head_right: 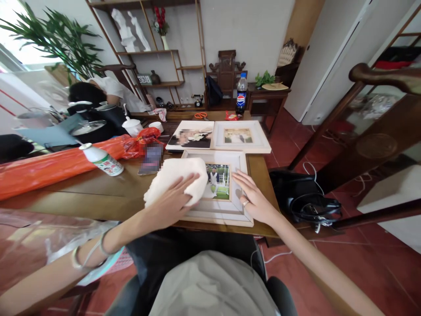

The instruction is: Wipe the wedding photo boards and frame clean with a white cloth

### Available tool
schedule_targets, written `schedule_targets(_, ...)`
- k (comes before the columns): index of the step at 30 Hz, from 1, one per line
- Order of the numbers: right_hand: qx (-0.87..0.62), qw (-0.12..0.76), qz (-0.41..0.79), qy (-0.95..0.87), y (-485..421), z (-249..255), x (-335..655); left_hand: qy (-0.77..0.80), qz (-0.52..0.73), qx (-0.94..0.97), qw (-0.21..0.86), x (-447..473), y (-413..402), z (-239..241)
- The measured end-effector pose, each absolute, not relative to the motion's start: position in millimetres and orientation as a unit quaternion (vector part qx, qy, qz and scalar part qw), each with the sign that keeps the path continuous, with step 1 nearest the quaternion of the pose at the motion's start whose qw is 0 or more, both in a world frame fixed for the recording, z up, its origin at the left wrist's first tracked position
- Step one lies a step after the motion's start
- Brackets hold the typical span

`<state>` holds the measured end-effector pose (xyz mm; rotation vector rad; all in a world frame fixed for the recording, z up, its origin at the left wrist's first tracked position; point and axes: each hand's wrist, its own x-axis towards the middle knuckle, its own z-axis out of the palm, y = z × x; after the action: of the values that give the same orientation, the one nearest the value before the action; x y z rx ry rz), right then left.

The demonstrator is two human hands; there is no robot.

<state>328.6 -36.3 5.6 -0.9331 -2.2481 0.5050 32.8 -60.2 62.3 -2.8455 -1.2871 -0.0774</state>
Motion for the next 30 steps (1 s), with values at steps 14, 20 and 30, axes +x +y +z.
schedule_targets(14,-0.353,0.321,0.195,-0.857,-36.6,8.0,328.1,-0.403,0.05,-0.911,0.067,47.9,-16.3,72.0)
schedule_targets(20,-0.364,0.316,0.195,-0.854,-36.5,6.6,327.7,-0.285,0.034,-0.958,-0.021,55.5,-112.7,84.0)
schedule_targets(30,-0.356,0.319,0.19,-0.858,-36.4,7.6,328.7,-0.406,-0.016,-0.911,0.07,45.3,-15.1,55.1)
